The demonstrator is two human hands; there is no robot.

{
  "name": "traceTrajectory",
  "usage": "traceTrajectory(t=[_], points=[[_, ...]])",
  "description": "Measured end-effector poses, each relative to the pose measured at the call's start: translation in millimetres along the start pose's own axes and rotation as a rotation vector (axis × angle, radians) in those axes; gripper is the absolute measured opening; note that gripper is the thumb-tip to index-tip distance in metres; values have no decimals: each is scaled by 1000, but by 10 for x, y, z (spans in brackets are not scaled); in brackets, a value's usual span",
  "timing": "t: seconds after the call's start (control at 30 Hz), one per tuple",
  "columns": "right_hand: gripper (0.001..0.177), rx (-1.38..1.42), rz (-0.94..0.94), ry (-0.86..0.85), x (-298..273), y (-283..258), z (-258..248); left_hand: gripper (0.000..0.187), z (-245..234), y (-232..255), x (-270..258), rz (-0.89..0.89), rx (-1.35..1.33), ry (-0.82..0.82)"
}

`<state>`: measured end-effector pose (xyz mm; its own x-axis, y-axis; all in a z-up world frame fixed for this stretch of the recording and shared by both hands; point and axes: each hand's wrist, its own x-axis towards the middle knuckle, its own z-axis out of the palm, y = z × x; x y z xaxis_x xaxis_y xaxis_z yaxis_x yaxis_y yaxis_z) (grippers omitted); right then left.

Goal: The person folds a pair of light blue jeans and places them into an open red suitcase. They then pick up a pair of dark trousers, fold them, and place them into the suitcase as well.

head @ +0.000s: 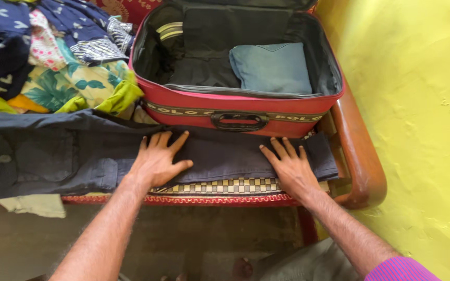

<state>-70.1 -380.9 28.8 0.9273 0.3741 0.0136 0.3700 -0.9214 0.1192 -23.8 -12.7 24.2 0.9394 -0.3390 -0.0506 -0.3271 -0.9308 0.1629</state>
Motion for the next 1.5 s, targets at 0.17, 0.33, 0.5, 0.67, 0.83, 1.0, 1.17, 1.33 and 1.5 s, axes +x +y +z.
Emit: traceTrajectory(t=[0.17,0.33,0.5,0.67,0.83,1.0,1.17,1.33,1.5], points=[[78,128,-5,-6,2,77,137,73,-57,-231,-275,-84,28,-17],[101,221,42,-233,-85,82,12,61,-84,-595,-289,-212,-104,-119],[98,254,106,-635,224,142,-269,45,-150,-1089,-570,-112,-93,328],[74,540,180,-438,454,-440,-205,77,-211,-1097,-593,-156,146,413],[75,395,154,-347,392,-636,58,65,-197,-916,-382,-414,247,160],[68,370,156,-225,441,-575,253,64,-17,-95,86,-497,189,44],[65,453,150,-155,334,-427,257,100,561,551,169,-380,122,392],[67,305,499,-16,37,-98,234,100,680,440,220,-339,121,419],[72,234,418,156,15,25,451,100,697,482,199,-330,192,446]])
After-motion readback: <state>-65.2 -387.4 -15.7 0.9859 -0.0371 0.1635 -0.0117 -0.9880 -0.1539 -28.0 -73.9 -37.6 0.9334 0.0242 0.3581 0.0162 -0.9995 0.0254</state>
